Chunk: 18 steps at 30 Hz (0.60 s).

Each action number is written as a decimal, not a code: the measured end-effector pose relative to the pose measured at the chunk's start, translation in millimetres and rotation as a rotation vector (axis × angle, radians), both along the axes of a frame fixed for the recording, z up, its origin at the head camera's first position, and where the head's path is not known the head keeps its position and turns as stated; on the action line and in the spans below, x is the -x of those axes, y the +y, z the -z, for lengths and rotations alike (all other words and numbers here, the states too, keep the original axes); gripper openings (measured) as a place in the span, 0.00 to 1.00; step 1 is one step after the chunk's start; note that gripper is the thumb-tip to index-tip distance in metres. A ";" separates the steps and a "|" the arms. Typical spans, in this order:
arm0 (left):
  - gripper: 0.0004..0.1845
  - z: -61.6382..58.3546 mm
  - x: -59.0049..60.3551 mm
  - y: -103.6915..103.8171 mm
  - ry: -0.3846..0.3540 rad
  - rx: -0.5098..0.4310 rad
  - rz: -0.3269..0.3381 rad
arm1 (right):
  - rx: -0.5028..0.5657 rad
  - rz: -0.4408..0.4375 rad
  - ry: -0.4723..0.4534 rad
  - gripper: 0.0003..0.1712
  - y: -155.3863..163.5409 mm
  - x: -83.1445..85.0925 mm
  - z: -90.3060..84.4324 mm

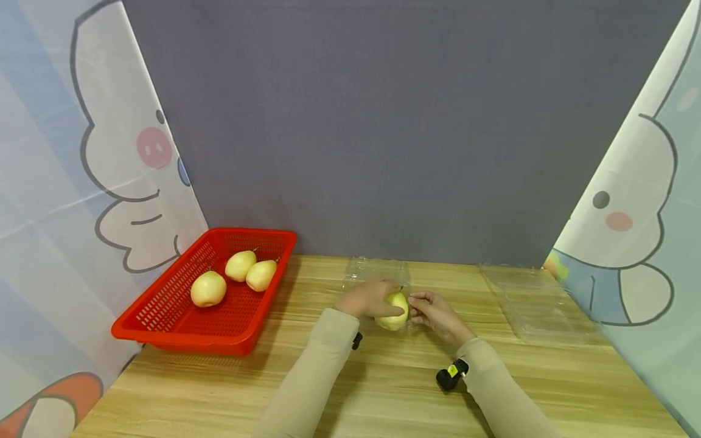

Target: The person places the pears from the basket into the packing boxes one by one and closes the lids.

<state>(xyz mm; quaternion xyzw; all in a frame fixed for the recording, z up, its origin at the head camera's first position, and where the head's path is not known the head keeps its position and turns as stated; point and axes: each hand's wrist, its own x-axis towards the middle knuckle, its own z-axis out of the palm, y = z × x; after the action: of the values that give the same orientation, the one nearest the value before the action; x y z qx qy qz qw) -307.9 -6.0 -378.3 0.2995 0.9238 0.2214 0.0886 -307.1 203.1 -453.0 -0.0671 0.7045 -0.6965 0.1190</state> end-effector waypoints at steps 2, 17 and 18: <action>0.35 -2.5 -0.3 -1.0 0.007 0.002 -0.003 | 0.000 0.004 -0.004 0.20 0.3 0.0 -0.2; 0.30 -18.1 -0.2 -20.5 0.056 0.064 -0.039 | -0.002 -0.004 0.001 0.22 -0.8 -1.8 -1.5; 0.30 -18.4 0.5 -22.1 0.063 0.066 -0.037 | 0.001 -0.003 0.000 0.21 -0.7 -1.8 -1.5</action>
<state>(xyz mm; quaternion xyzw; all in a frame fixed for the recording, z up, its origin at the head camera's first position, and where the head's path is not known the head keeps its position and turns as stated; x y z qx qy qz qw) -308.3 -28.0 -359.9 0.2864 0.9383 0.1828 0.0650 -305.3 202.4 -451.5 -0.0681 0.7040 -0.6967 0.1201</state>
